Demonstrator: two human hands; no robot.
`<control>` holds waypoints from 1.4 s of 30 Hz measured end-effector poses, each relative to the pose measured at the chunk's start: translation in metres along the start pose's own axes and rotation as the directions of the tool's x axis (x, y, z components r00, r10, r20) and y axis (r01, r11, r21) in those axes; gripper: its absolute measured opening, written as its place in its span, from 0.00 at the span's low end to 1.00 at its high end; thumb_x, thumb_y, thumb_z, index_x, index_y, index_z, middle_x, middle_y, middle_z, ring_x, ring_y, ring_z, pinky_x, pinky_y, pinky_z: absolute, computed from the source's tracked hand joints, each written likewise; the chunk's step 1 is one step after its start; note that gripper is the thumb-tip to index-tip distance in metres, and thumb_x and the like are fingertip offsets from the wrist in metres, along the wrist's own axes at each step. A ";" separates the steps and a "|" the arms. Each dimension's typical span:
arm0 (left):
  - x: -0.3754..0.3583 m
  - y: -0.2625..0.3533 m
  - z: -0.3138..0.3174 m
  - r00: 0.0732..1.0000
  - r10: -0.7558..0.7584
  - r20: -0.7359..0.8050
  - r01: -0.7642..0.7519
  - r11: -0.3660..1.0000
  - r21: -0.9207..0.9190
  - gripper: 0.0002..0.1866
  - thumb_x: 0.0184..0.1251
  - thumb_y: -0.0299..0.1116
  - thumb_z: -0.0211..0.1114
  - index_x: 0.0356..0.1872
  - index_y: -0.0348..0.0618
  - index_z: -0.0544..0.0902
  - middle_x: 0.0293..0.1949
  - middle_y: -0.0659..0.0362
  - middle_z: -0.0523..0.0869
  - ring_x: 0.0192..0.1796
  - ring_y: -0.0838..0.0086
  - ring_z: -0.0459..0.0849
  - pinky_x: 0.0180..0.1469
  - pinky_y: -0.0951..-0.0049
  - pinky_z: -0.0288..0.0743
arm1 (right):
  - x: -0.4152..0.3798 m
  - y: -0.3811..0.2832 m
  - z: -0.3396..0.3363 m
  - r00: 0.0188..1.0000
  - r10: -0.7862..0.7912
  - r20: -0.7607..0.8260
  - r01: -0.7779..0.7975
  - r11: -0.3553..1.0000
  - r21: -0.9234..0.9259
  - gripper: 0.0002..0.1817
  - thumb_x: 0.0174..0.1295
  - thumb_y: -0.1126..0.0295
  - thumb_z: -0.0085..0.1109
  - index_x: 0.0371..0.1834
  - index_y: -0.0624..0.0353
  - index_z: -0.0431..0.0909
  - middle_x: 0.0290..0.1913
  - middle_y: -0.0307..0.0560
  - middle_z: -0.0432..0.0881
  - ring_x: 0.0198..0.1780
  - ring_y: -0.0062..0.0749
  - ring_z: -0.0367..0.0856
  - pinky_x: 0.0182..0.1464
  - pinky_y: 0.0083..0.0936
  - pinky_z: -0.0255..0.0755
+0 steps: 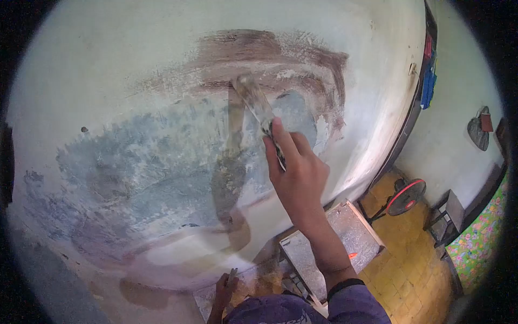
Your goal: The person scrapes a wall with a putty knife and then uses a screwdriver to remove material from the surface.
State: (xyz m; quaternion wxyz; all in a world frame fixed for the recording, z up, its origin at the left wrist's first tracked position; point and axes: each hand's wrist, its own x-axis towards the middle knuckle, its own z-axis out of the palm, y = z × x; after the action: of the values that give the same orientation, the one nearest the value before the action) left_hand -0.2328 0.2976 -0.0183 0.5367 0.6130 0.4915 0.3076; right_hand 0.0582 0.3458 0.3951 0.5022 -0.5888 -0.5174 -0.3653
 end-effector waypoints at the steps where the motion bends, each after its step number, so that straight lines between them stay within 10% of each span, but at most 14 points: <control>1: -0.002 0.001 0.000 1.000 0.000 -0.014 0.000 1.000 -0.030 0.16 0.66 0.43 0.71 0.32 0.40 0.77 0.19 0.65 0.74 0.22 0.82 0.69 0.25 0.72 0.63 | -0.002 -0.002 -0.006 1.000 -0.005 0.021 0.005 1.000 -0.007 0.18 0.61 0.68 0.69 0.54 0.51 0.83 0.33 0.41 0.83 0.23 0.33 0.82 0.24 0.27 0.73; 29: -0.019 -0.056 -0.040 0.996 0.042 0.076 -0.028 0.984 -0.178 0.15 0.68 0.40 0.70 0.32 0.40 0.77 0.22 0.64 0.76 0.25 0.82 0.71 0.27 0.74 0.65 | 0.009 -0.037 0.005 0.954 0.287 -0.086 -0.290 0.957 -0.017 0.11 0.65 0.63 0.64 0.47 0.54 0.84 0.36 0.50 0.87 0.32 0.47 0.87 0.34 0.36 0.78; 42: -0.063 -0.003 0.009 0.996 -0.043 -0.074 0.030 0.984 -0.176 0.14 0.67 0.40 0.70 0.35 0.40 0.78 0.24 0.64 0.77 0.25 0.83 0.73 0.27 0.75 0.66 | -0.030 0.009 -0.015 0.960 0.250 0.130 -0.259 0.964 0.064 0.13 0.64 0.62 0.65 0.50 0.53 0.82 0.34 0.49 0.84 0.30 0.47 0.85 0.30 0.38 0.76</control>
State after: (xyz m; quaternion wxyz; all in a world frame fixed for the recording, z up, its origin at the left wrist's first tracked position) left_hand -0.2458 0.2349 -0.0135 0.5745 0.5420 0.4942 0.3632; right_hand 0.0619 0.3244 0.3678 0.5360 -0.6508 -0.4810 -0.2404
